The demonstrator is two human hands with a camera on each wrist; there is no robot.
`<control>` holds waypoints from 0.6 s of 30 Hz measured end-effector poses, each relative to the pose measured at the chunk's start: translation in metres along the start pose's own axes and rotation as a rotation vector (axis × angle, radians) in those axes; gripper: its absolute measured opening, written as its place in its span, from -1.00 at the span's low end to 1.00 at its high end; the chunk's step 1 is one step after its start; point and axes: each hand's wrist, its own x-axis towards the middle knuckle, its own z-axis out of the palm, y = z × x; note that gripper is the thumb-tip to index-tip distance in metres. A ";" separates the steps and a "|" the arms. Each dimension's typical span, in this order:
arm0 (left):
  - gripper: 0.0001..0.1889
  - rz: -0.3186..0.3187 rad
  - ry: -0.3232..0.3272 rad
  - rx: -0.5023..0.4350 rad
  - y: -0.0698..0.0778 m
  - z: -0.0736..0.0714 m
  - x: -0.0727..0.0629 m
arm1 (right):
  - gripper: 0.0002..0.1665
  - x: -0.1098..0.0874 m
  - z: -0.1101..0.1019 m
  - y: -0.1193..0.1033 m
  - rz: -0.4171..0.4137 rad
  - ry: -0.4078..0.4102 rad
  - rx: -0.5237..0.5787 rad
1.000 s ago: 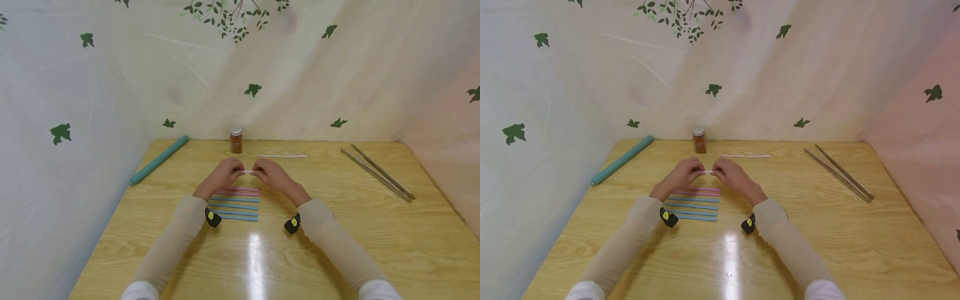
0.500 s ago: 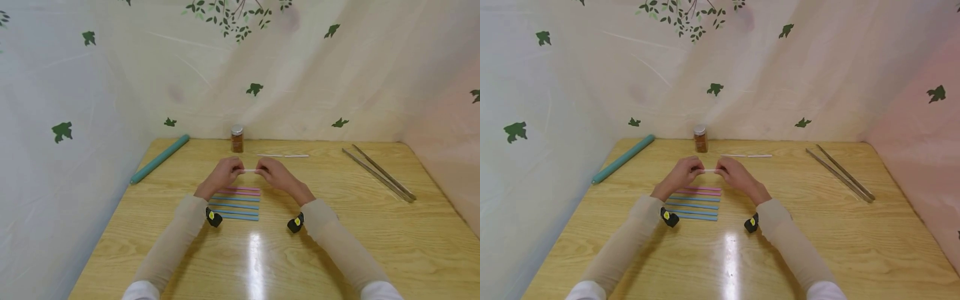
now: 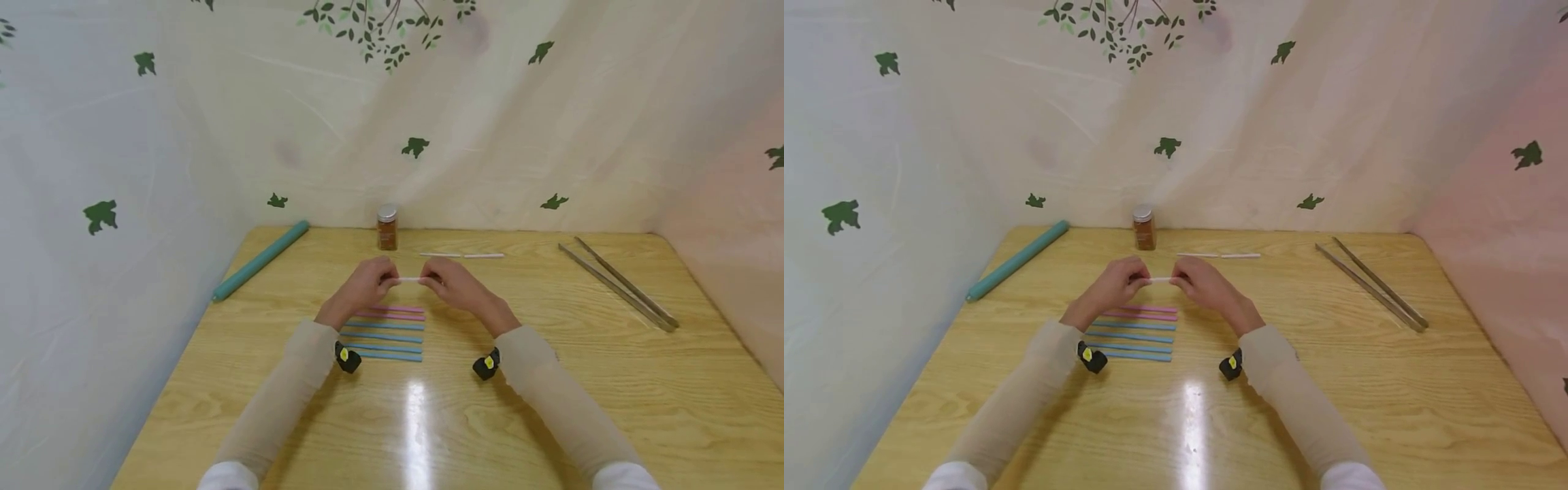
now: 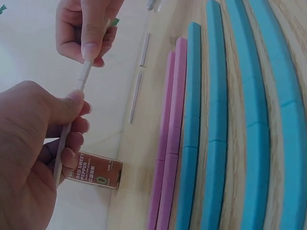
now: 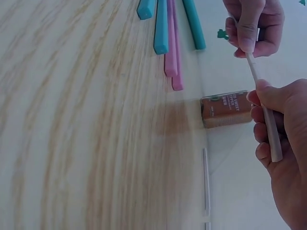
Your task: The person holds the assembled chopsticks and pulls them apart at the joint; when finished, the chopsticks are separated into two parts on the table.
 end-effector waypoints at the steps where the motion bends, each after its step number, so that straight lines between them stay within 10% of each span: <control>1: -0.90 -0.001 -0.006 0.001 0.000 0.000 -0.001 | -0.90 0.000 0.000 0.000 -0.006 -0.005 -0.011; 18: -0.86 0.030 -0.115 0.067 0.009 0.004 0.003 | -0.86 -0.003 0.006 -0.007 0.005 -0.018 -0.045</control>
